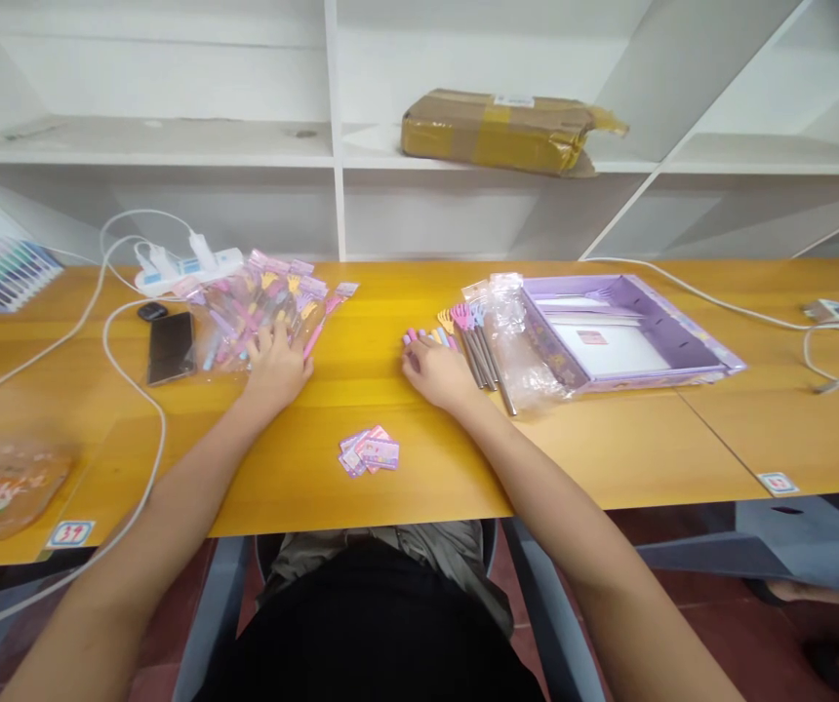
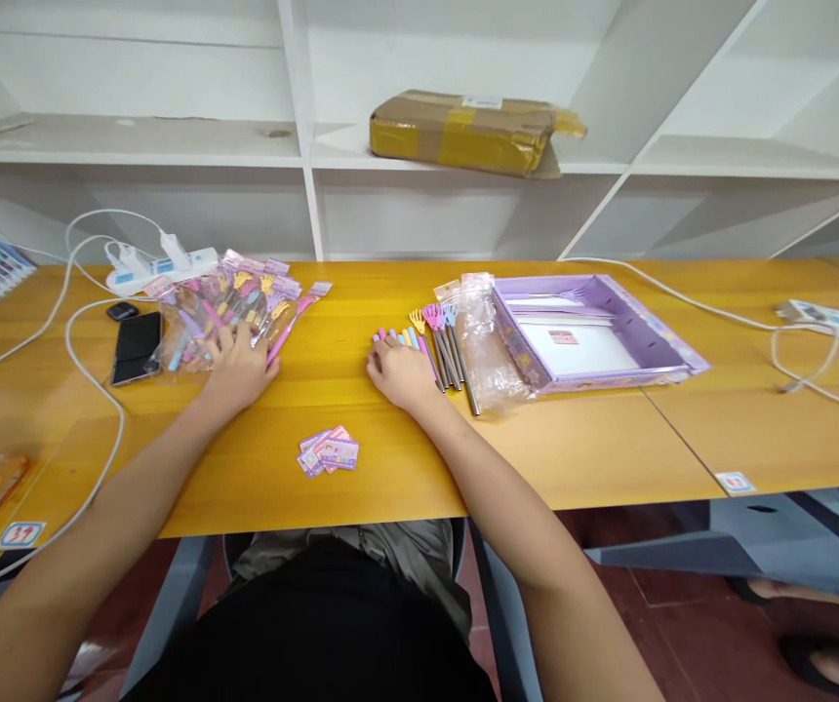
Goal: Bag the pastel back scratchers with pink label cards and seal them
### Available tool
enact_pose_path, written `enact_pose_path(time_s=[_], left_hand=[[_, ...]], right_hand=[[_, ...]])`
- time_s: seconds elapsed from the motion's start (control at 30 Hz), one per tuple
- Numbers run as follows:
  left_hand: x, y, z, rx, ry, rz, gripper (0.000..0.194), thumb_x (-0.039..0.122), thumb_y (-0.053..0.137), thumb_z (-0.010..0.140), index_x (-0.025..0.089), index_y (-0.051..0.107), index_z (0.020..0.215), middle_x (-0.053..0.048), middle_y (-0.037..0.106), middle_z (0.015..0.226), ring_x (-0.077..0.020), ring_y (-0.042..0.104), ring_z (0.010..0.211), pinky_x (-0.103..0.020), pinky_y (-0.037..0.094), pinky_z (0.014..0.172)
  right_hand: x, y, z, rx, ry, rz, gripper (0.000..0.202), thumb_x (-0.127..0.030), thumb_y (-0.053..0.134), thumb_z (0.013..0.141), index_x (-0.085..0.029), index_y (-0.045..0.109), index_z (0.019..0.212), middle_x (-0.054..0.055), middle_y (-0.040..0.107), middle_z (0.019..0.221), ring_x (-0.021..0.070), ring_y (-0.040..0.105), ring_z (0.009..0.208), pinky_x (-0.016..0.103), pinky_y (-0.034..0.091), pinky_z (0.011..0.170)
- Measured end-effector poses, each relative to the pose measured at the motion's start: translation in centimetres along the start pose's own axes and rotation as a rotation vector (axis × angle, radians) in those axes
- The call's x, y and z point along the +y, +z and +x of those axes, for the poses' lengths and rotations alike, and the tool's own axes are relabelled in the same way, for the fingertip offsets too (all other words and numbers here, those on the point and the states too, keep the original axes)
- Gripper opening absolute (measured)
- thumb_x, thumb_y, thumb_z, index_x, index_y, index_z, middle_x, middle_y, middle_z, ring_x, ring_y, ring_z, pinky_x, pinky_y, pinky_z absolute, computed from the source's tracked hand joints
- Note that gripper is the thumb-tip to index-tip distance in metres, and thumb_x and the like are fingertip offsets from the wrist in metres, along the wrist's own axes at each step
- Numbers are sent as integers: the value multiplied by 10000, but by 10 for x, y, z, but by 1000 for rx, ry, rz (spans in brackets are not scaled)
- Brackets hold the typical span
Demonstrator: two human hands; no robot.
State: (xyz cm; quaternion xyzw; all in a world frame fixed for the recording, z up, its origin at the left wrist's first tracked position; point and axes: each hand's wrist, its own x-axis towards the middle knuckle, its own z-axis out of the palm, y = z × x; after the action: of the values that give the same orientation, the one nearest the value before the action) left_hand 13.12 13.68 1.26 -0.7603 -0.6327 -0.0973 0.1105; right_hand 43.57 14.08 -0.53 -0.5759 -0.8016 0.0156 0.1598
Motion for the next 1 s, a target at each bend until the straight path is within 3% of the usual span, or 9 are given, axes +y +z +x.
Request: enact_pose_path(time_s=[0.17,0.23,0.3,0.4,0.5,0.6,0.73,0.87,1.0], left_hand=[[1,-9,-6,-111,144,-56,173,359,700,861,193,739,892,-184,571,1416,-471,460,1344,-607,433,1037],[4,-11,-8,-129,190,-65,257,449,705,886,201,728,949,-182,584,1402,-470,466,1341,-620,420,1057],[8,-9,-9,-132,230,-93,383,527,687,925,204,712,1129,-183,600,1402,-458,483,1335,-620,410,1088],[12,-2,-7,-153,311,-182,386,424,595,1011,192,641,1316,-162,647,1344,-385,552,1269,-531,448,1080],[14,3,-5,-195,337,-269,275,227,540,981,175,647,1229,-137,687,1170,-318,625,1114,-440,500,982],[14,1,-6,-235,326,-336,215,174,584,893,186,658,1094,-112,695,1064,-295,655,998,-416,521,907],[14,-7,-12,-191,370,-398,277,160,614,850,193,671,1119,-97,718,1088,-292,675,1070,-408,522,972],[13,-14,-19,-116,362,-389,326,168,602,878,186,654,1200,-114,709,1186,-291,676,1120,-411,530,992],[13,-21,-24,-125,351,-416,363,171,594,886,210,621,1246,-106,694,1209,-288,687,1123,-411,546,971]], right_hand=[[-4,-7,0,-24,21,2,314,-310,475,1085,-191,712,1255,154,735,1420,313,691,1298,406,551,1025],[-5,-9,-1,-40,32,16,317,-335,490,1083,-197,693,1282,157,756,1361,315,713,1238,393,557,976],[-5,-9,-1,-46,32,30,327,-349,507,1077,-197,676,1312,157,755,1351,315,717,1218,387,554,959],[-4,-6,0,-30,21,28,316,-329,525,1064,-195,675,1308,155,744,1356,313,714,1208,381,551,945],[-1,-1,1,4,14,19,293,-321,517,1068,-192,685,1271,153,722,1382,314,700,1217,382,547,945],[2,3,1,45,34,37,354,-400,511,1086,-182,660,1322,164,702,1383,322,699,1182,396,547,948],[1,0,0,80,64,62,445,-478,558,1066,-166,630,1374,182,678,1324,335,703,1096,412,552,917],[1,-4,0,111,65,143,411,-493,498,1097,-179,642,1319,172,685,1270,321,687,1114,410,540,946],[6,2,3,148,22,417,349,-431,531,1073,-176,602,1300,128,733,1154,259,691,998,380,540,908]])
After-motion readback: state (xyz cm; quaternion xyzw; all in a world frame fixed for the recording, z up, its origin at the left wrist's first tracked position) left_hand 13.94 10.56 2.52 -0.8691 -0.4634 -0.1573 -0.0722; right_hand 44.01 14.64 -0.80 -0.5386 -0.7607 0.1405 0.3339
